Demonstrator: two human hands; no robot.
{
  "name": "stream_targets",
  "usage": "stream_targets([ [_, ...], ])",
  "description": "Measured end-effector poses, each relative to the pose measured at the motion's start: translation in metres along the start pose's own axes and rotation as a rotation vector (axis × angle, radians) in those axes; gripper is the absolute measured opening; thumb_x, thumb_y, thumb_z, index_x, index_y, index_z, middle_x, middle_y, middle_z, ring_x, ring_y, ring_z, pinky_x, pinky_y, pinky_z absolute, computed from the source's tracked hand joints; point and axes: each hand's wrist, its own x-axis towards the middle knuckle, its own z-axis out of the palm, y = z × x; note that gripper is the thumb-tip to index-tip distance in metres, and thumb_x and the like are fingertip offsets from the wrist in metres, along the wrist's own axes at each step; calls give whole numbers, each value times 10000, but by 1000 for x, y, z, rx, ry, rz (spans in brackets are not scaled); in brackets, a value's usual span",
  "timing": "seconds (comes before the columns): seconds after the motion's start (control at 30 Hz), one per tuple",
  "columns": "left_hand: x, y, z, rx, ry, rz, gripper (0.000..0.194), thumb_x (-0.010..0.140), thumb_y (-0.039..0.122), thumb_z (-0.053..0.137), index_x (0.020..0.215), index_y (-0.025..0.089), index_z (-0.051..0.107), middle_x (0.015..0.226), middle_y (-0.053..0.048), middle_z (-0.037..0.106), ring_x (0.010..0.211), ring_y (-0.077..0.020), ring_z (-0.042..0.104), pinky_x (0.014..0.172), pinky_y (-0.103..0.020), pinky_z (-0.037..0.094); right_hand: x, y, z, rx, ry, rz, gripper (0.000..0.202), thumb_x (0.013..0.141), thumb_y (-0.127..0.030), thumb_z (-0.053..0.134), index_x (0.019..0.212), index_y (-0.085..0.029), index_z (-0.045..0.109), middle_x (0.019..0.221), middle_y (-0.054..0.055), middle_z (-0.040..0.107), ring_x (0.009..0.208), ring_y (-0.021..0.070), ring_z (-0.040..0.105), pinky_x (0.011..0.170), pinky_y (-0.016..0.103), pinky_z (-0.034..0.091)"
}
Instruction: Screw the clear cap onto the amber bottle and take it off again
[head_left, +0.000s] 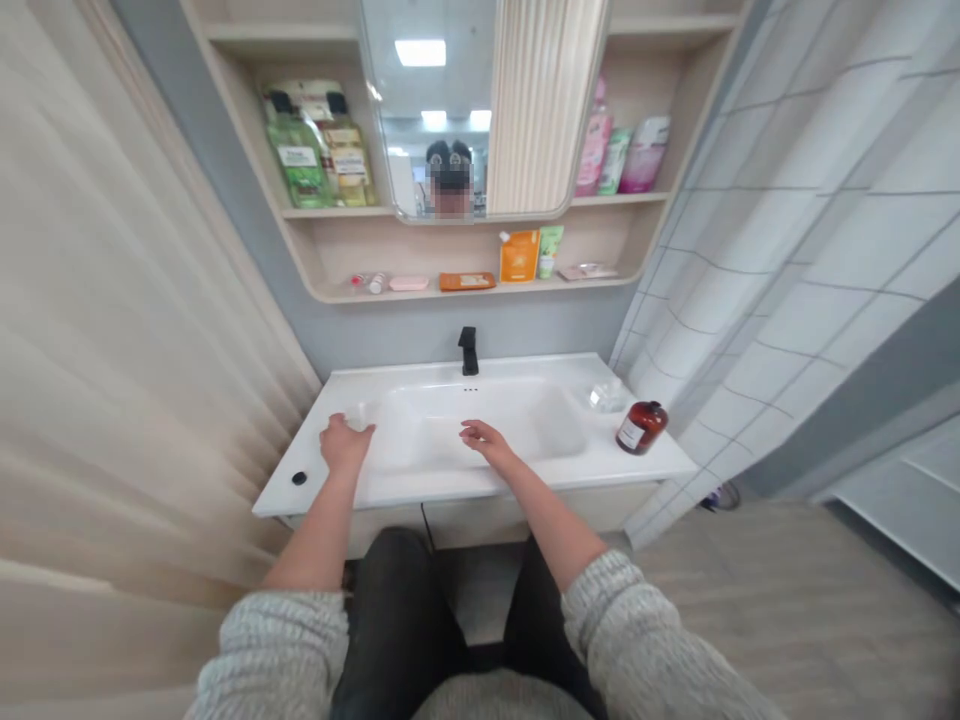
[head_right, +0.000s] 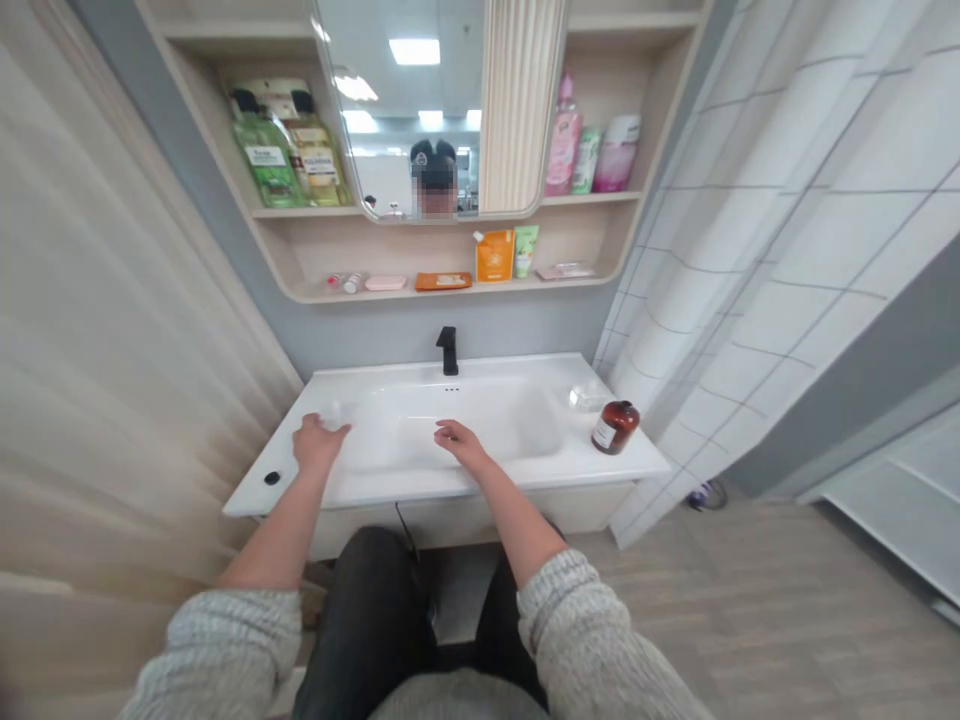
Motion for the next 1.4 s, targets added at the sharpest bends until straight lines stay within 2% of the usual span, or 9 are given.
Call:
stream_targets([
  [0.37,41,-15,14,44,48,-182,962,845,492,863,1540,29,384,1460,-309,631,1423,-458,582,1173,-562,491,0,2,-2,-66,-23,-26,437,805,-516,831,1153,-253,797,1110,70,826,1121,290,753,1061,461,552],
  [0.47,30,-14,17,18,176,-50,1152,817,487,886,1634,-7,243,1594,-360,491,1528,-470,462,1269,-587,387,0,3,-2,-77,-27,-28,428,805,-509,830,1146,-253,795,1107,70,826,1120,288,756,1051,454,561],
  [0.57,-4,-4,28,-45,306,248,980,931,480,756,1655,27,275,1666,-324,422,1598,-436,374,1333,-591,291,1,3,-2,-74,-28,-21,408,807,-485,825,1144,-257,795,1103,65,826,1118,281,756,1053,448,567],
  [0.7,-65,18,57,35,-27,644,736,1035,530,603,1634,137,438,1675,-232,491,1643,-404,337,1346,-579,277,3,-1,-1,-115,-10,-7,345,823,-415,804,1126,-251,795,1080,54,831,1068,262,766,1035,427,582],
  [0.8,-93,28,76,141,-223,714,749,1050,585,557,1659,161,451,1697,-220,493,1663,-422,305,1338,-599,278,0,-7,1,-229,41,1,270,862,-359,768,1098,-233,799,1063,59,834,1033,251,775,1000,402,595],
  [1.0,-94,27,77,221,-272,695,713,1068,603,512,1612,143,534,1627,-219,579,1628,-424,372,1305,-575,350,-10,-35,-4,-669,154,26,187,904,-211,693,1030,-256,823,1026,35,848,1003,236,787,969,344,592],
  [1.13,-94,28,75,235,-250,697,681,1077,596,493,1571,134,580,1572,-217,627,1611,-415,396,1287,-560,384,-1,-86,-53,-1035,206,36,278,955,-244,646,1166,-266,825,1132,52,848,1085,245,774,984,325,575],
  [1.27,-94,29,77,241,-264,693,661,1079,593,486,1533,133,623,1553,-212,644,1601,-410,409,1286,-561,386,27,-149,-143,-1410,217,123,375,967,-312,649,1302,-223,792,1269,141,808,1217,310,734,1049,395,564],
  [1.4,-93,31,77,239,-286,689,650,1074,590,497,1513,133,644,1561,-208,640,1597,-411,412,1285,-568,383,50,-184,-232,-1697,208,434,400,931,-258,703,1288,-104,798,1333,264,753,1304,382,697,1100,485,535],
])
